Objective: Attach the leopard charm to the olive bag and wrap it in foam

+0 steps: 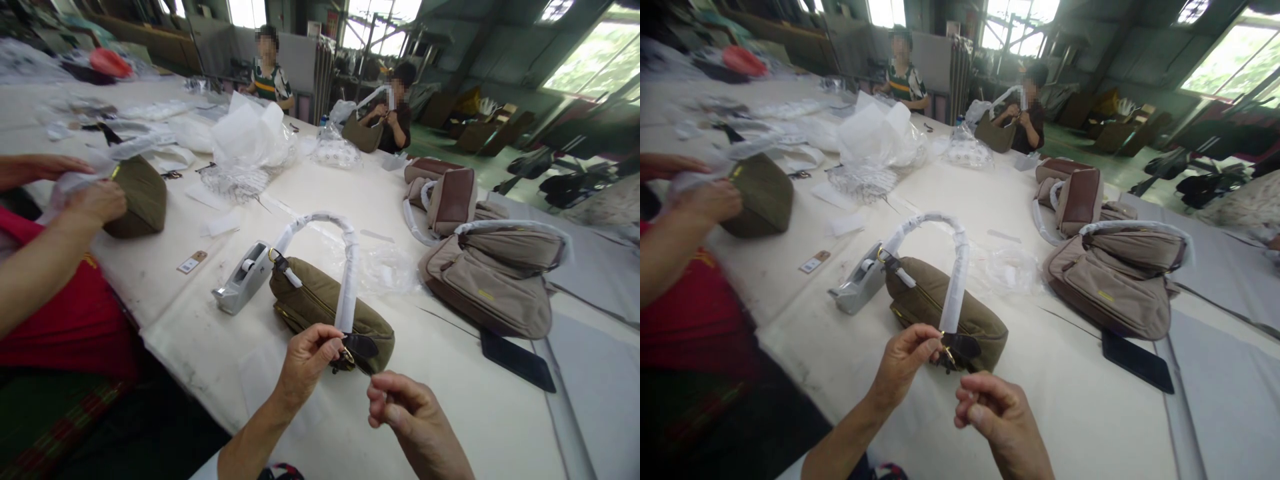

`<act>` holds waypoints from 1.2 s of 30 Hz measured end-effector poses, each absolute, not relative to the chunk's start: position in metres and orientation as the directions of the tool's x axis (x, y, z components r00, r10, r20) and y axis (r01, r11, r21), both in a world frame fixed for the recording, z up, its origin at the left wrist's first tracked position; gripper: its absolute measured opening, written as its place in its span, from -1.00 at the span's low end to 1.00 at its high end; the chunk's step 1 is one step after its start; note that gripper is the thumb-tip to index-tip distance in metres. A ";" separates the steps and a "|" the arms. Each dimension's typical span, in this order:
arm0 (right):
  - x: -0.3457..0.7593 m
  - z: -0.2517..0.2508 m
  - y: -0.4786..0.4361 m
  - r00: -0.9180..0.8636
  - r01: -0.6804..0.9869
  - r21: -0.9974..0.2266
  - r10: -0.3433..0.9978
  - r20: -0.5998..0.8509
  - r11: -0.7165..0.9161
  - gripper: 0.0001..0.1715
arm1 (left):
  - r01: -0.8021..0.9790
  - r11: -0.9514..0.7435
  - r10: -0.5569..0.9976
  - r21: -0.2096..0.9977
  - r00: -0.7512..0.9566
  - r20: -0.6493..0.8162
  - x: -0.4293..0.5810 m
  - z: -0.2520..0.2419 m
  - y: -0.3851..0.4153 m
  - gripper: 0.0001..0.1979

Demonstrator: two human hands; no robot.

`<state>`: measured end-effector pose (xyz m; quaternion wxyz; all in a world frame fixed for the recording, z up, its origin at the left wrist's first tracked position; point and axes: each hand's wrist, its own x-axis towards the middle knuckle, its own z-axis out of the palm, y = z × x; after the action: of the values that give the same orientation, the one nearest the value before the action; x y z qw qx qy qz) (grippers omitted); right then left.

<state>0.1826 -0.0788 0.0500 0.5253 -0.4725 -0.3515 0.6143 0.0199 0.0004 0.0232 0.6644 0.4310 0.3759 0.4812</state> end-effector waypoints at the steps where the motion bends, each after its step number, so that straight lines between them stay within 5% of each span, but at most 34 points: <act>1: 0.180 0.049 -0.077 0.010 -0.311 -0.930 0.978 -0.207 -0.194 -0.78 | -0.285 0.153 0.962 0.946 0.261 -0.077 0.019 0.025 0.000 -0.87; 9: 0.160 0.054 -0.059 0.221 0.075 -0.997 0.975 0.036 0.020 -0.86 | -0.107 -0.182 0.930 0.978 0.304 0.206 0.010 0.037 -0.006 -0.92; 19: 0.154 0.053 -0.052 0.113 0.270 -0.948 0.973 0.203 0.166 -0.76 | -0.032 -0.273 0.910 0.961 0.315 0.269 0.007 0.044 -0.007 -0.92; 36: 0.154 0.041 -0.053 0.174 0.179 -0.976 0.973 0.152 0.120 -0.86 | 0.029 -0.322 0.899 0.946 0.324 0.296 0.006 0.043 -0.010 -0.92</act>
<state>0.1543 -0.0528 0.0410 0.5339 -0.5493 -0.5244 0.3718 0.0063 -0.0104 0.0427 0.4669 0.6662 0.3481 0.4658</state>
